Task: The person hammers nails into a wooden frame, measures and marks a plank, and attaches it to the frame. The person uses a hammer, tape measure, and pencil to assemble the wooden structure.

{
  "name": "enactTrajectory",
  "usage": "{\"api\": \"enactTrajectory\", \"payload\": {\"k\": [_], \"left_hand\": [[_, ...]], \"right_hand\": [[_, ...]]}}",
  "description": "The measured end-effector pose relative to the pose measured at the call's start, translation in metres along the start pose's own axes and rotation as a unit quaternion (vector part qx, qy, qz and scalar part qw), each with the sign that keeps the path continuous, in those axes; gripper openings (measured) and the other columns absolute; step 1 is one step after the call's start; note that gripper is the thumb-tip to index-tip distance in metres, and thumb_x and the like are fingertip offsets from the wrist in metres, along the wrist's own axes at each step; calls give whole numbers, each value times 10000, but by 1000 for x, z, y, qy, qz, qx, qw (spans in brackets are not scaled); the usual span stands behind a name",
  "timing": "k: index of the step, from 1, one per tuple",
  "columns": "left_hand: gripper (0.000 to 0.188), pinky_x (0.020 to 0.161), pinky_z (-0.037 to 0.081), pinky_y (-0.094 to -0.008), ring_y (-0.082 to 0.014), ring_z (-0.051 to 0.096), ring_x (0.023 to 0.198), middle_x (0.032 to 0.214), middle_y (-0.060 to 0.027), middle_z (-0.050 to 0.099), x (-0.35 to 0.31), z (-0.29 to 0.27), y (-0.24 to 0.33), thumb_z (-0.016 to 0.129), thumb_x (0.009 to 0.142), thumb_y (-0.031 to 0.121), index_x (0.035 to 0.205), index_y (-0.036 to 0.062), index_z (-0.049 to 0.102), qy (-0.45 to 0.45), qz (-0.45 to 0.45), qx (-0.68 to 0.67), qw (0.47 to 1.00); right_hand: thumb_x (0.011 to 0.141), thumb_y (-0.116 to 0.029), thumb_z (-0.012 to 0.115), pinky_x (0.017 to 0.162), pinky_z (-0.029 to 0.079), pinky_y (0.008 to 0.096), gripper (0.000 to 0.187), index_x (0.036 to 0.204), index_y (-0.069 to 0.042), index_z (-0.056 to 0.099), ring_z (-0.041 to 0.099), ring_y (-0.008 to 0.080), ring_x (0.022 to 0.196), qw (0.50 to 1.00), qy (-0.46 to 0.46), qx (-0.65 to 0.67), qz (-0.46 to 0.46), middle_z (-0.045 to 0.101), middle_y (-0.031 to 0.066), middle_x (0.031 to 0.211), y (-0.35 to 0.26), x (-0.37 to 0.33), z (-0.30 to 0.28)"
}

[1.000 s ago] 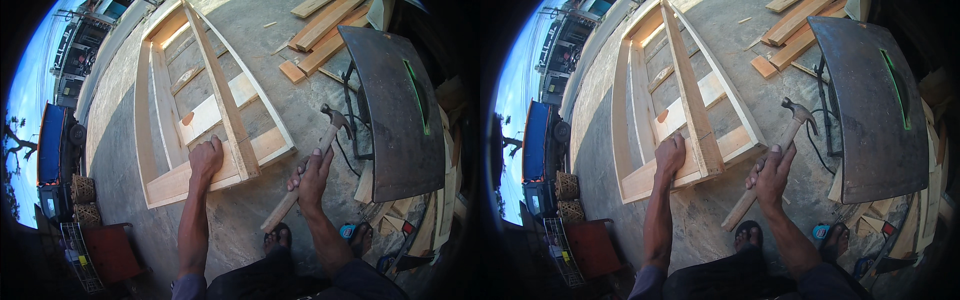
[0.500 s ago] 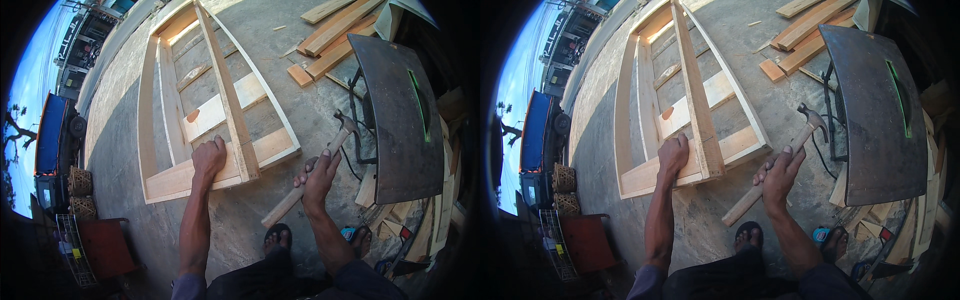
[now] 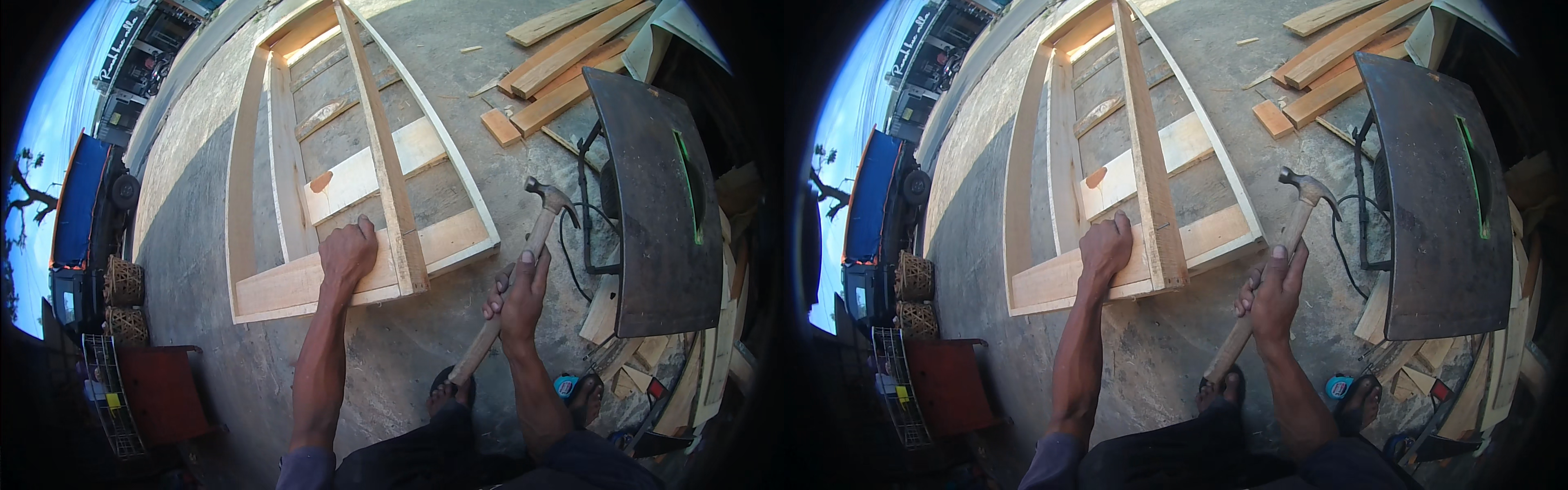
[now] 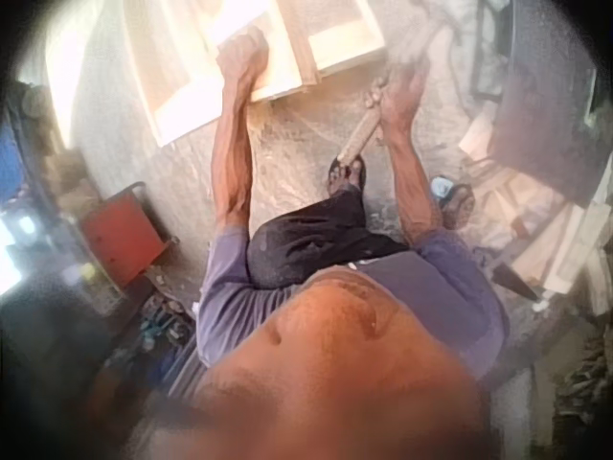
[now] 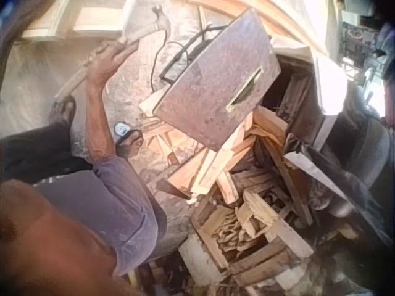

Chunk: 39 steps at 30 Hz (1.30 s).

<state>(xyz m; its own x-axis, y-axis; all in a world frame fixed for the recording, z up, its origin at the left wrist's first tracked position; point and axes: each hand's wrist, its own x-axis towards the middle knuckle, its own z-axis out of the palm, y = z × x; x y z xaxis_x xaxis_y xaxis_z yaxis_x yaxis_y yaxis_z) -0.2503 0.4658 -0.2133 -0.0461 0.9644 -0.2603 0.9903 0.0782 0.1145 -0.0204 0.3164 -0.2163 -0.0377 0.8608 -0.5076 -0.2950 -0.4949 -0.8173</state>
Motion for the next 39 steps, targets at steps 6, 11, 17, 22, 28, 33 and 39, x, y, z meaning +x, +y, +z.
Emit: {"api": "enactTrajectory", "payload": {"k": [6,11,17,22,28,33,39], "left_hand": [[689,917,517,-567,-511,702,912,904,-343,718,6,6,9,304,1081,410,874,-57,767,11,1,-7,1000],[734,900,521,-576,-517,700,889,858,-329,716,7,-6,11,290,1098,471,868,-46,758,-15,36,-2,999],[1167,1095,360,-638,-490,462,1363,1536,-331,403,-35,-32,-36,739,763,736,1615,71,298,-25,381,74,921],[1298,1162,272,-609,-481,391,1388,1544,-292,359,-45,-20,-48,896,646,546,1663,104,221,-39,354,86,931],[1267,1161,275,-584,-454,395,1371,1507,-282,390,-42,-19,-52,892,629,498,1664,150,252,-26,361,71,929],[1248,1162,270,-580,-440,401,1368,1495,-270,405,-44,-17,-53,887,629,484,1661,156,268,-12,364,58,930],[1230,1147,281,-574,-433,409,1355,1483,-259,418,-43,-19,-44,886,629,477,1656,156,290,-11,366,41,930]], "right_hand": [[1121,-326,432,419,464,301,447,1501,-105,349,491,113,447,995,67,53,-55,486,27,690,-3,4,-11],[1120,-303,462,397,422,282,445,1516,-141,341,442,94,444,994,-102,-45,20,439,3,679,24,8,-13],[1123,-317,446,367,420,267,505,1573,-123,323,453,86,429,997,52,-55,-15,459,6,699,-4,8,-56],[1124,-328,449,391,429,265,367,1413,-103,427,448,92,423,977,164,94,-96,458,4,703,-35,11,-32],[1129,-328,423,392,426,301,294,1329,-112,408,438,108,426,998,-43,-56,-1,448,17,705,-16,10,-24],[1127,-355,398,417,438,324,338,1346,-98,400,459,120,442,993,96,66,-25,469,16,711,-10,16,-22],[1114,-312,464,418,431,309,336,1374,-116,383,455,113,442,911,235,311,-133,475,14,700,-9,14,-14]]}}
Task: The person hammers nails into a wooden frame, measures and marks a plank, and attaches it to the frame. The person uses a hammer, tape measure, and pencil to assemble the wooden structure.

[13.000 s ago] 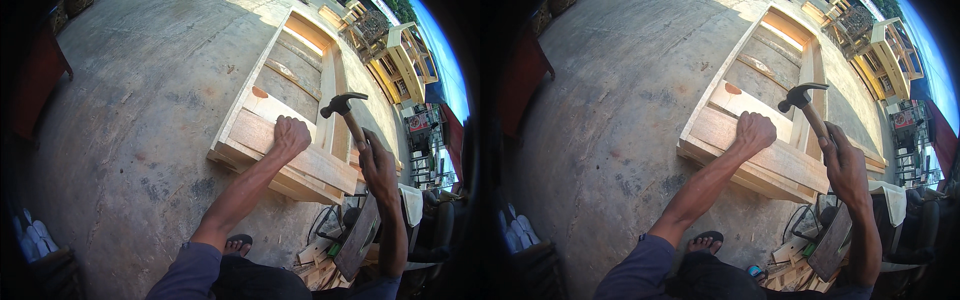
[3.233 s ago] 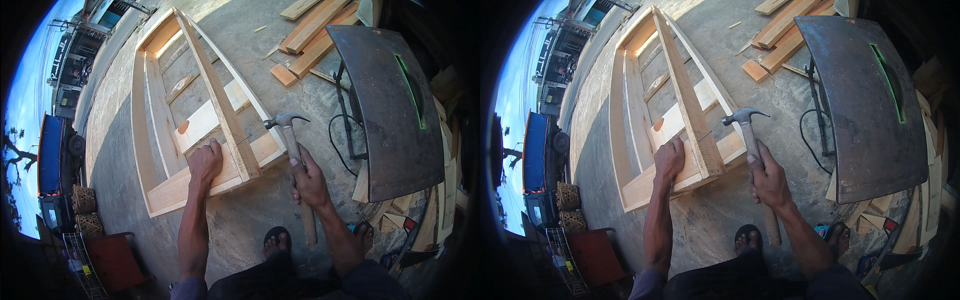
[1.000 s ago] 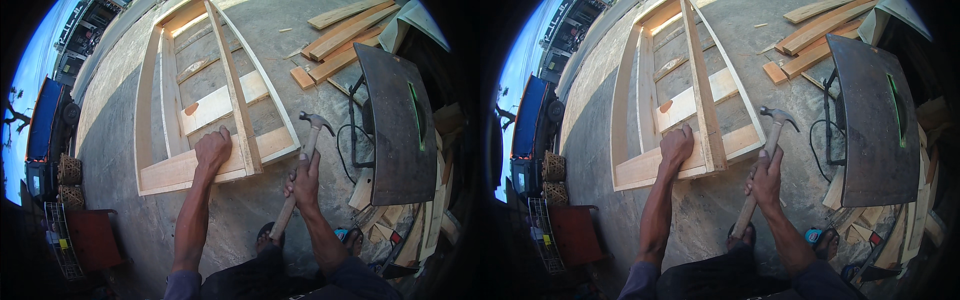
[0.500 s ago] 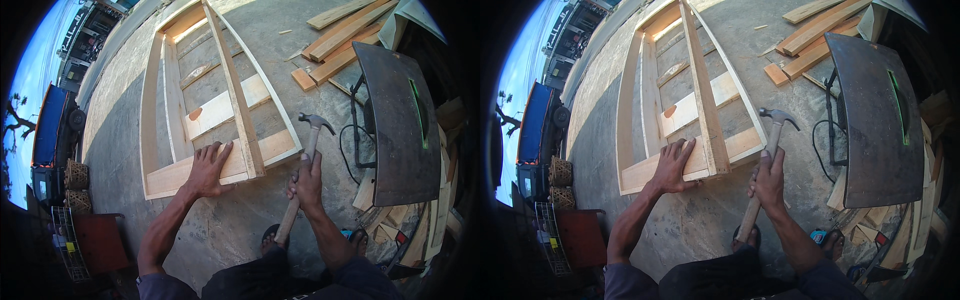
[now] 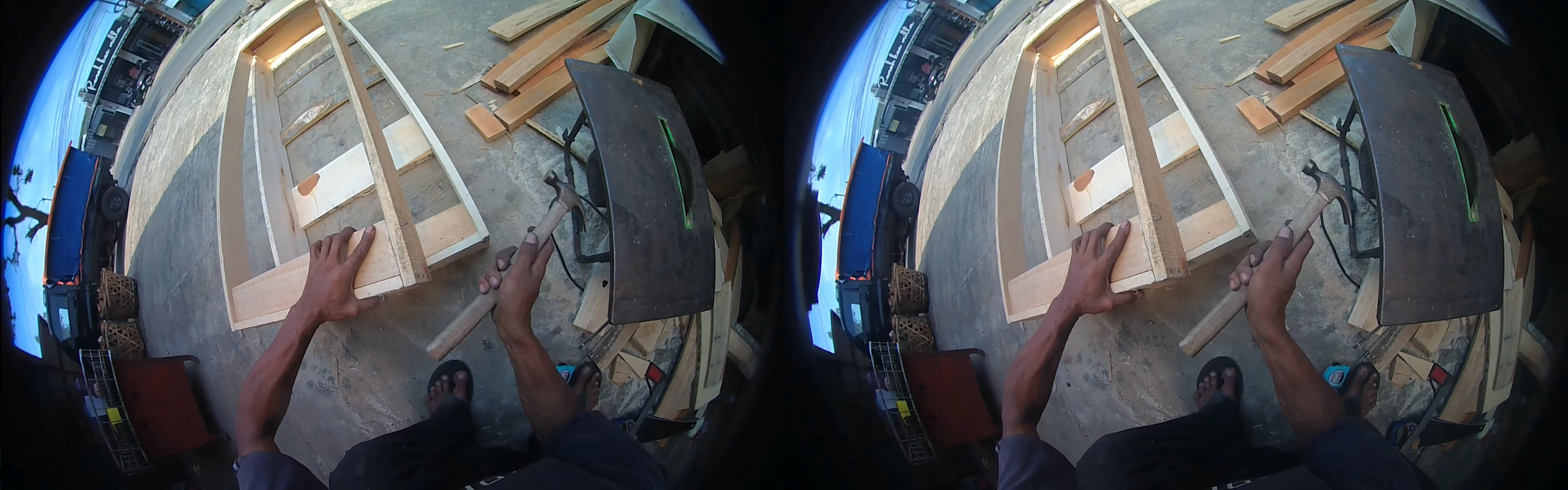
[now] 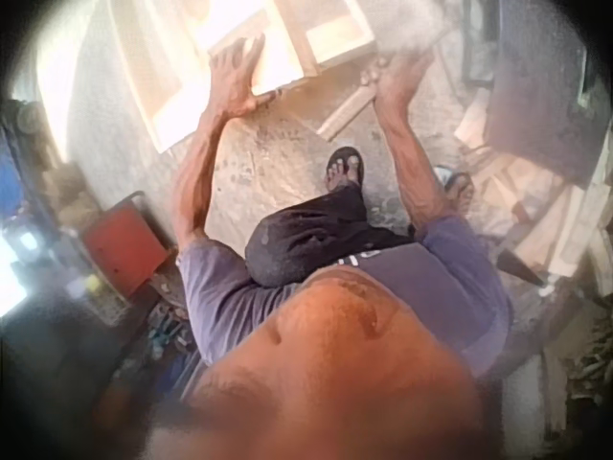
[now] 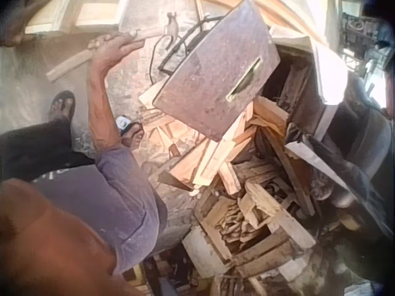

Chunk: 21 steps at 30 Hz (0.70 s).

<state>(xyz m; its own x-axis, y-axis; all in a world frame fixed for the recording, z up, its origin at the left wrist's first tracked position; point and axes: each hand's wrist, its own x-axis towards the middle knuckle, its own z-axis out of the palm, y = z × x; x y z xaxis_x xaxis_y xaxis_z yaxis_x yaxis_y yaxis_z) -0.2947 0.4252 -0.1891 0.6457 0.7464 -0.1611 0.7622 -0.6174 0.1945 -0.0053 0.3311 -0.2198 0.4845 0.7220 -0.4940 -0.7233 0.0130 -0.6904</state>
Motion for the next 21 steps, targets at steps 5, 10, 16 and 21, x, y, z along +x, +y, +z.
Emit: {"api": "enactTrajectory", "payload": {"k": [5,10,16,21], "left_hand": [[1222,1148,280,-563,-430,414,1349,1484,-257,419,5,-2,3,884,629,476,1654,158,299,1,-1,11,1000],[1242,1148,282,-557,-434,421,1342,1480,-258,424,5,1,7,892,607,483,1654,166,305,8,-10,4,1000],[1261,1154,277,-558,-433,419,1349,1467,-267,434,15,3,8,900,596,489,1658,174,298,26,1,7,1000],[1266,1156,272,-561,-429,412,1358,1472,-270,428,16,2,12,897,593,504,1658,174,299,15,-1,9,1000]], "right_hand": [[1133,-363,383,422,442,318,308,1325,-122,385,473,135,456,900,-237,-335,146,492,30,745,0,6,-5],[1127,-355,408,421,450,337,315,1327,-114,372,491,148,454,953,-161,-240,91,501,43,742,-1,8,2],[1119,-335,448,411,455,319,298,1292,-94,429,505,129,446,986,-34,-111,119,517,41,697,-3,4,4],[1125,-364,431,398,458,318,299,1274,-106,410,507,127,447,929,-176,-312,97,513,31,696,5,3,0]]}}
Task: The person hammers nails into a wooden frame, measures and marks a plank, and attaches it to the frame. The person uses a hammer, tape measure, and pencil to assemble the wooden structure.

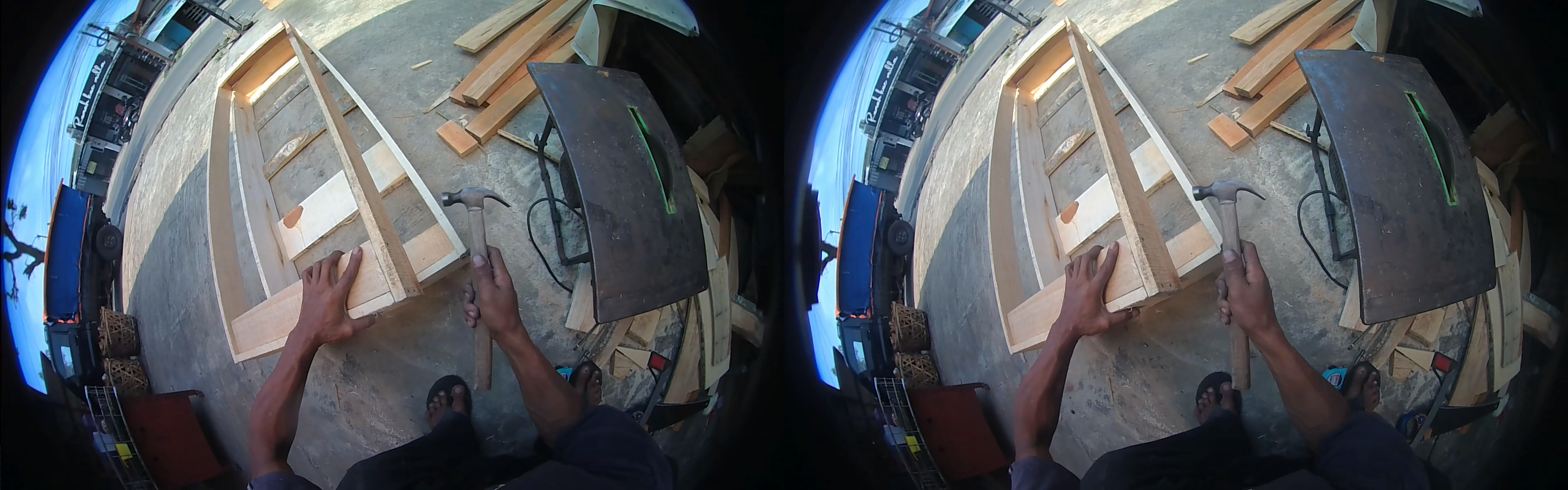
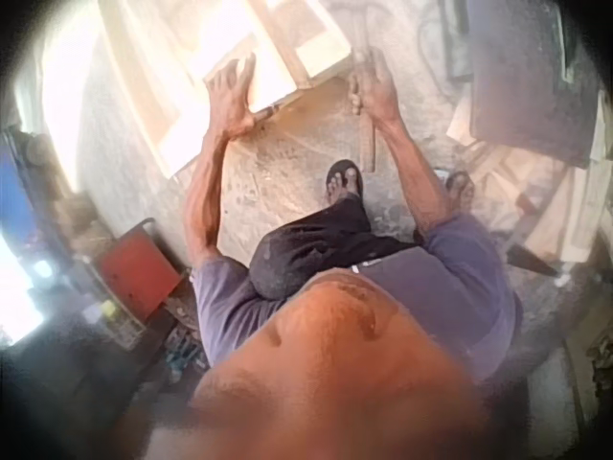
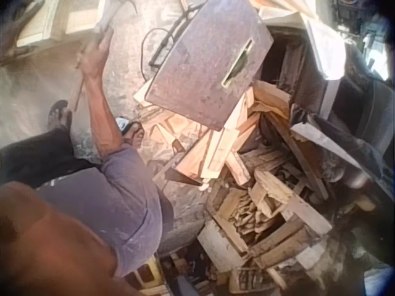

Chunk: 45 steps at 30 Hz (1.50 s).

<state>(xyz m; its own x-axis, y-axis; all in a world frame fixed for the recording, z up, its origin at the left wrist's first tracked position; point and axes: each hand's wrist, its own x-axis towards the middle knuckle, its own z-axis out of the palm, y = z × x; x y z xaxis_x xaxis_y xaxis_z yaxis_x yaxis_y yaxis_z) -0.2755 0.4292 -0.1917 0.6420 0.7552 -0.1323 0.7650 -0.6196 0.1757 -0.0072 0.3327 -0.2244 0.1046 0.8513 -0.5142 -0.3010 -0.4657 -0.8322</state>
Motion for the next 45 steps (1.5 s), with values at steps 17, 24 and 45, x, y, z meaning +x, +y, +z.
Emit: {"api": "enactTrajectory", "payload": {"k": [17,24,45], "left_hand": [[1265,1161,274,-568,-430,393,1378,1493,-275,417,5,-1,10,912,605,501,1652,147,296,-6,-22,-3,1000],[1314,1176,267,-583,-458,341,1429,1539,-295,367,11,12,13,909,609,501,1664,119,226,9,-20,12,1000],[880,911,523,-531,-425,709,1033,1076,-288,740,122,57,-40,428,966,745,1219,-45,721,16,-220,9,975]], "right_hand": [[1107,-377,449,391,505,366,363,1322,-86,415,604,204,472,990,-93,-101,15,578,83,668,36,2,-1],[1098,-393,458,526,542,488,376,1263,-56,435,662,338,551,983,141,-117,26,617,173,683,110,-24,-46],[918,-220,622,838,584,492,290,1106,-33,739,747,362,969,538,299,-595,517,742,237,1060,198,-618,-470]]}}
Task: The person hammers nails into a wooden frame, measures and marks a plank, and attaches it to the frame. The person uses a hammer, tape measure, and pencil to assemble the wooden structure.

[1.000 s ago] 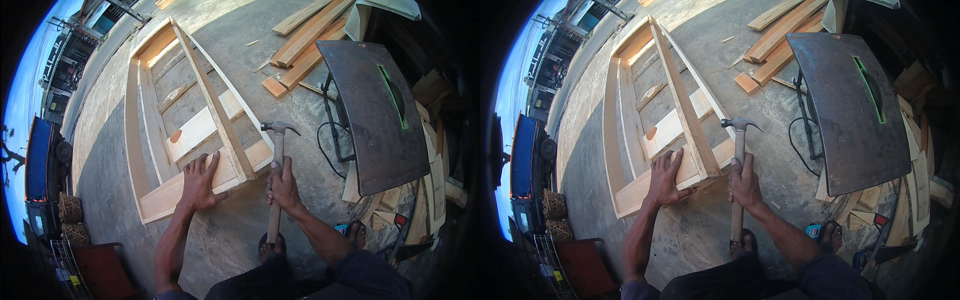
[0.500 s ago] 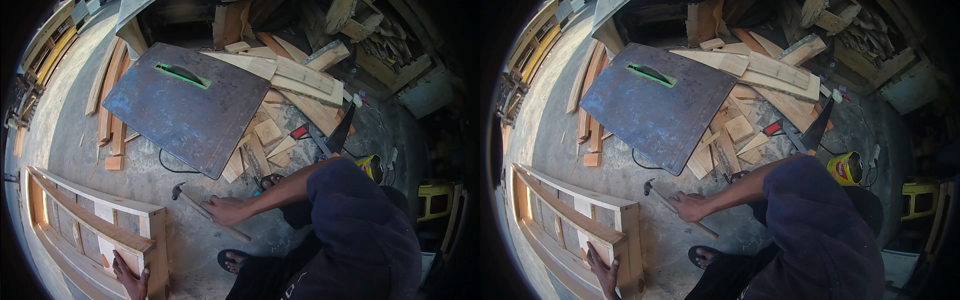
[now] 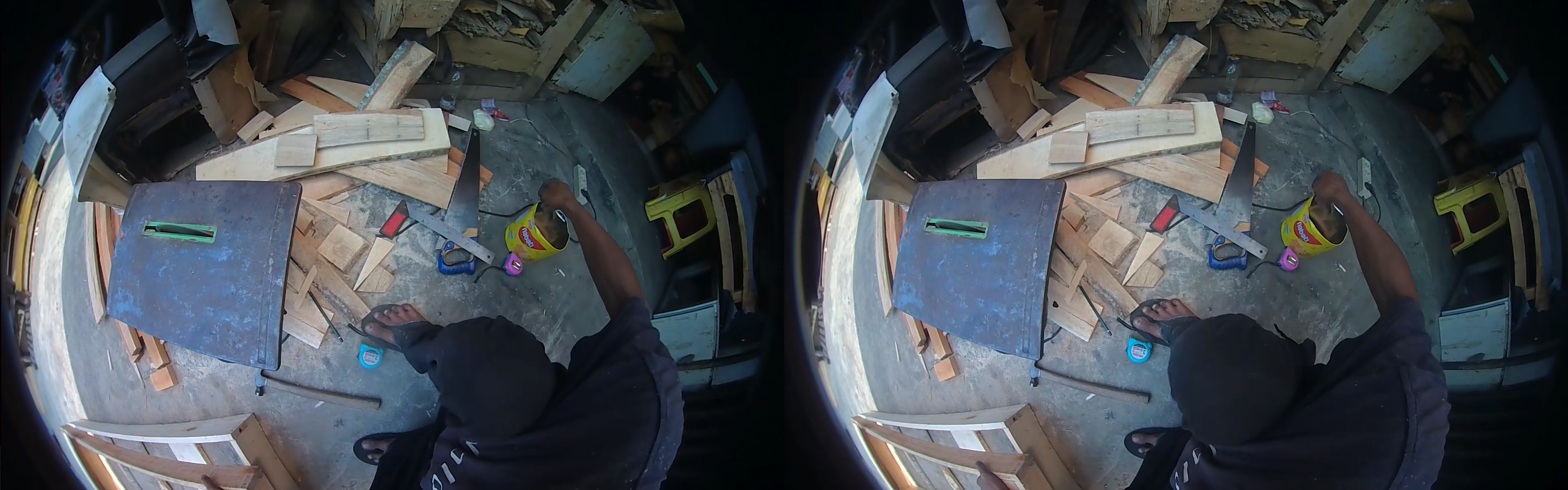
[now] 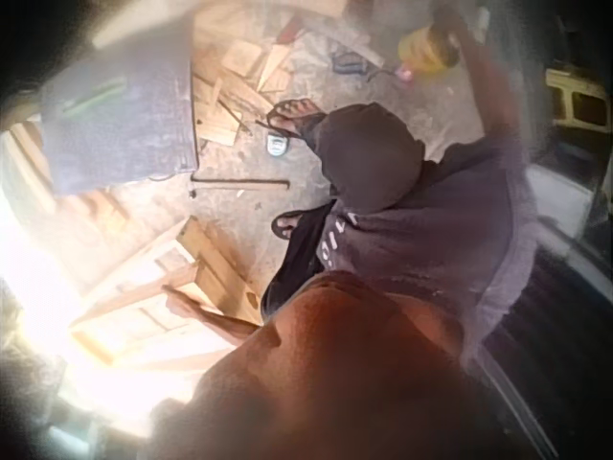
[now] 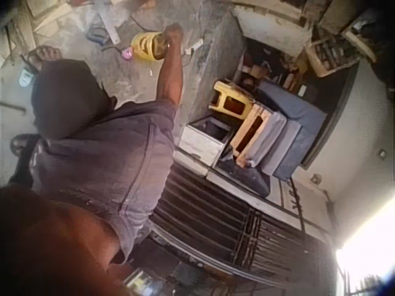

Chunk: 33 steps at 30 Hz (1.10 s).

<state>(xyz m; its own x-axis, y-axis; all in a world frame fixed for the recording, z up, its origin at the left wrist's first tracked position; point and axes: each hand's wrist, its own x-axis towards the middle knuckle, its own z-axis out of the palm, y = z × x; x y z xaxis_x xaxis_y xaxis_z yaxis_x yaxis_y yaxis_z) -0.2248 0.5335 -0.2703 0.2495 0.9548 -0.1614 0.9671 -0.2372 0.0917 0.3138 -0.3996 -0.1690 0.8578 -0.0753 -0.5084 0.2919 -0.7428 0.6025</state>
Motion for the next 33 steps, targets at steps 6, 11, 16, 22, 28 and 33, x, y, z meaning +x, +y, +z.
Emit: {"api": "enactTrajectory", "payload": {"k": [6,11,16,22,28,33], "left_hand": [[825,939,507,-551,-474,670,1042,1120,-332,696,0,-11,19,614,931,627,1283,-118,637,-117,-30,-263,957],[864,839,502,-581,-484,703,913,950,-327,733,-20,-26,38,458,983,684,1003,-134,735,22,-52,-37,998],[855,840,500,-569,-484,700,934,976,-335,729,-25,-29,47,477,972,687,1000,-128,734,31,-75,-65,995],[883,828,498,-575,-481,697,913,962,-336,726,-13,-15,30,452,991,696,1001,-143,728,26,-59,-96,993],[941,740,519,-473,-294,660,828,908,-189,722,-7,-13,19,452,984,774,1072,-123,720,-22,-23,-161,986],[964,771,515,-491,-318,665,843,957,-187,737,-8,-17,20,430,977,796,1111,-113,720,-35,-11,-141,989]], "right_hand": [[924,-223,650,890,592,451,329,1158,-2,723,740,354,947,826,53,512,231,747,202,1037,-47,32,157],[966,-238,605,940,563,481,364,1251,-16,653,697,392,1045,881,10,447,153,703,233,1143,-74,41,172],[1009,-253,560,989,535,511,404,1344,-29,584,653,430,1144,880,39,470,63,658,263,1249,-120,41,164],[1015,-281,568,1069,467,546,488,1415,-11,498,585,486,1252,910,59,407,-62,615,315,1319,-212,20,94],[927,-440,697,1040,510,504,688,1418,0,498,607,496,1237,864,-20,504,7,602,326,1339,-195,11,73],[885,-509,726,985,557,479,730,1383,-7,544,686,403,1163,940,-60,335,-18,670,310,1249,-189,-2,68]]}}
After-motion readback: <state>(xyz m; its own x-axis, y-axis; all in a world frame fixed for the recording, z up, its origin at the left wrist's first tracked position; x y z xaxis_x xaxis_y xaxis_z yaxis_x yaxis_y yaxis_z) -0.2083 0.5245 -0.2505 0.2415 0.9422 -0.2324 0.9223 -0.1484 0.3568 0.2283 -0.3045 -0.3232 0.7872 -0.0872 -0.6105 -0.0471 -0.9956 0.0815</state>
